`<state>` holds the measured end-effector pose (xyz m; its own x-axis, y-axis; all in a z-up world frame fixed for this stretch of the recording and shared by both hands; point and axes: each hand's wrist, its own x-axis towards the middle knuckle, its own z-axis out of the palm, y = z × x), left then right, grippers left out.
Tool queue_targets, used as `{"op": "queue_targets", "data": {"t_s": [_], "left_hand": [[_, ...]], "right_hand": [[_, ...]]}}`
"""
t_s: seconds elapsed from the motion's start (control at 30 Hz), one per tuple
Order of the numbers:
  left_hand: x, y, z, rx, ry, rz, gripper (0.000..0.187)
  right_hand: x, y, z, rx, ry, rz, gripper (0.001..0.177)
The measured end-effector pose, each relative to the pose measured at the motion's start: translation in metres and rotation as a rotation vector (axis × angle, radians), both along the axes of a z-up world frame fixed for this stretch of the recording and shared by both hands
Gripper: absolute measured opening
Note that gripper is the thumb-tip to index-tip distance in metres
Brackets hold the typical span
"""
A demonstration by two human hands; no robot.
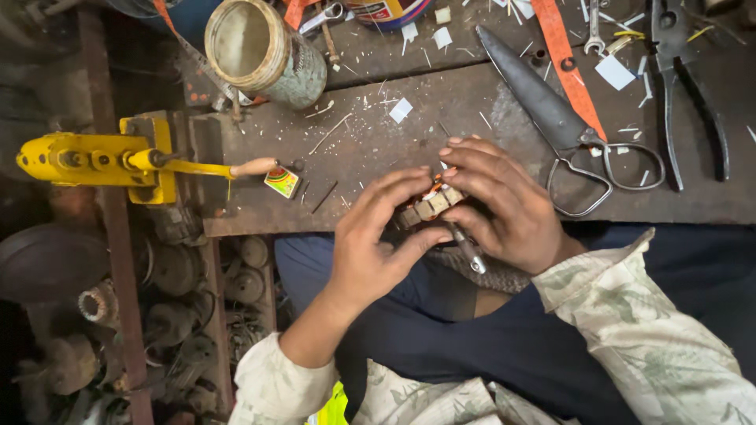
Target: The person is repairing a motor armature by hand. They insert small white insulating paper pieces into the slots between the copper windings and use shears to trim the excess paper flush with the surface.
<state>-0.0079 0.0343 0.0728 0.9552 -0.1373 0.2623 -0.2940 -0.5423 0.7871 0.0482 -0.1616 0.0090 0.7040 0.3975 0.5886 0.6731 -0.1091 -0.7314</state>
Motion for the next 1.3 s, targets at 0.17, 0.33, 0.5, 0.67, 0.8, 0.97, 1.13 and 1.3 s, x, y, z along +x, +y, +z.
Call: {"op": "queue_targets", "data": {"t_s": [0.17,0.33,0.5,0.67,0.8,0.97,1.13,1.3], "left_hand": [[0.001,-0.006,-0.019,-0.138,-0.024,0.065,0.038],[0.001,-0.005,-0.022,-0.150,-0.030,0.070,0.035],[0.001,-0.008,-0.020,-0.123,-0.063,0.065,0.032],[0.004,-0.010,-0.019,-0.110,-0.055,0.073,0.033],[0.016,-0.009,-0.019,-0.136,-0.042,0.060,0.037],[0.022,-0.018,-0.025,-0.095,-0.026,0.107,0.042],[0.029,-0.028,-0.026,-0.066,-0.023,0.120,0.043],[0.037,-0.033,-0.026,-0.045,-0.054,0.071,0.046]], "right_hand": [[0.002,-0.001,0.001,0.008,-0.007,0.017,0.044],[0.004,-0.001,-0.001,0.048,0.006,0.037,0.041],[0.003,0.000,-0.004,0.030,0.021,0.017,0.035],[-0.002,0.001,-0.006,0.046,0.070,-0.025,0.032],[0.001,0.002,0.001,0.045,0.212,-0.063,0.034],[-0.005,-0.009,0.017,-0.018,0.070,-0.228,0.041],[-0.011,-0.029,0.031,-0.003,-0.147,-0.039,0.022],[-0.012,-0.025,0.025,0.103,-0.142,0.229,0.025]]}}
